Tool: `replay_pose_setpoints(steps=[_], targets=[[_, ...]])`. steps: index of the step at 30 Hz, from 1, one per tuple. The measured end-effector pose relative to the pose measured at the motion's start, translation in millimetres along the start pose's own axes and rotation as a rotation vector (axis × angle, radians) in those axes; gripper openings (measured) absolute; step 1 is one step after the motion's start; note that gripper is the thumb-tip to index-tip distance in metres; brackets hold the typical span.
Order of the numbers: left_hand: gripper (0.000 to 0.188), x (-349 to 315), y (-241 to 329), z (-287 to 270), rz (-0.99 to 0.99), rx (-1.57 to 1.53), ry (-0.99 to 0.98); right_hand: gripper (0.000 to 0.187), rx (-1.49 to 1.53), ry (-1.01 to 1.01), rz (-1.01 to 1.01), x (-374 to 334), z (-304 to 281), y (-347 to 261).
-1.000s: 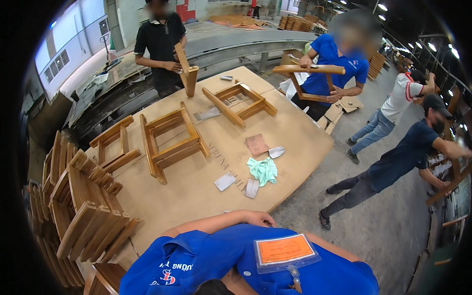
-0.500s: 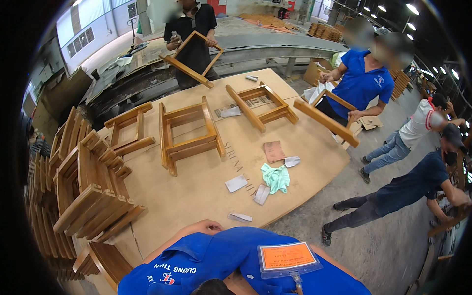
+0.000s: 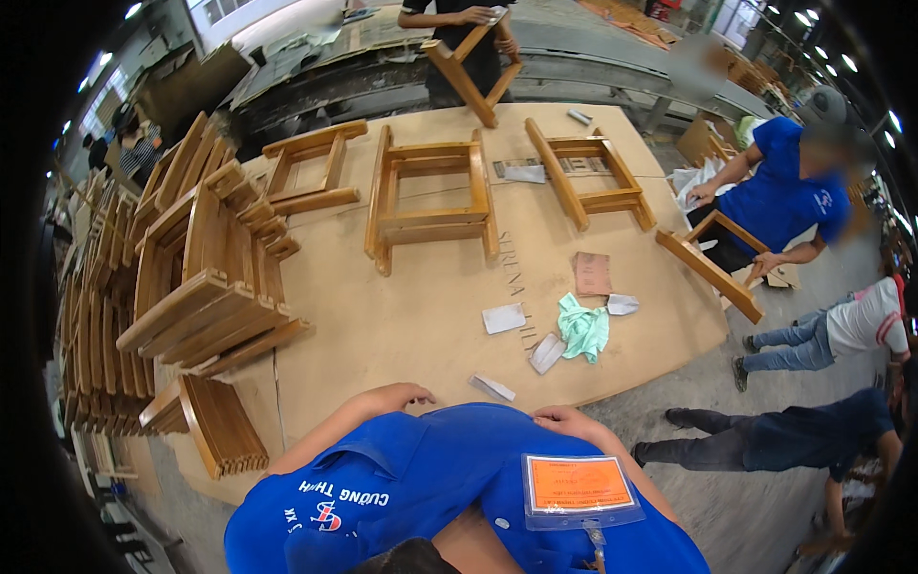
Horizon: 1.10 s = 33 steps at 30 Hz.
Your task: The person wipes wooden chair frames with a white cloth and a small abrasive pad in a workshop. They handle several frames one at a time, turning them over to clean different sides, then place them back on the table.
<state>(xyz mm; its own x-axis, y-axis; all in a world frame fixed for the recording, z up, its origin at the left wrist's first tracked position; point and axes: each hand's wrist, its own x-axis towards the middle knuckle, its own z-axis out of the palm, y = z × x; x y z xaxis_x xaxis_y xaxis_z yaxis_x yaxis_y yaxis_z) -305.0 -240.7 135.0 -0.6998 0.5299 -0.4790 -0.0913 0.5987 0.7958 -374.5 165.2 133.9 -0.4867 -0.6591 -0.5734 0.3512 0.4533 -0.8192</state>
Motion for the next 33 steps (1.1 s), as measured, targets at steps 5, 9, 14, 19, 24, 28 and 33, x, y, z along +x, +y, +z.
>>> replay_pose_setpoints(steps=[5, 9, 14, 19, 24, 28, 33], targets=[[0.045, 24, 5, 1, 0.119, -0.055, 0.085, 0.016, -0.258, 0.242, 0.0, 49, -21, 11], [0.038, 46, 17, -2, 0.14, 0.019, 0.144, 0.016, -0.365, 0.363, 0.01, 88, -32, 38], [0.027, 74, 25, -25, 0.012, -0.07, 0.121, 0.018, -0.428, 0.101, -0.052, 108, -57, 26], [0.019, 96, -11, -87, -0.21, -0.322, 0.51, 0.025, -0.541, 0.105, -0.226, 132, -93, 5], [0.07, 111, -81, -170, -0.525, -0.177, 0.975, 0.029, -0.545, 0.161, -0.228, 167, -121, 30], [0.076, 123, -142, -226, -0.653, 0.264, 1.338, 0.019, -0.598, 0.177, -0.189, 190, -125, 45], [0.069, 144, -183, -249, -0.744, -0.184, 1.127, 0.032, -0.866, 0.107, -0.382, 246, -106, 29]])
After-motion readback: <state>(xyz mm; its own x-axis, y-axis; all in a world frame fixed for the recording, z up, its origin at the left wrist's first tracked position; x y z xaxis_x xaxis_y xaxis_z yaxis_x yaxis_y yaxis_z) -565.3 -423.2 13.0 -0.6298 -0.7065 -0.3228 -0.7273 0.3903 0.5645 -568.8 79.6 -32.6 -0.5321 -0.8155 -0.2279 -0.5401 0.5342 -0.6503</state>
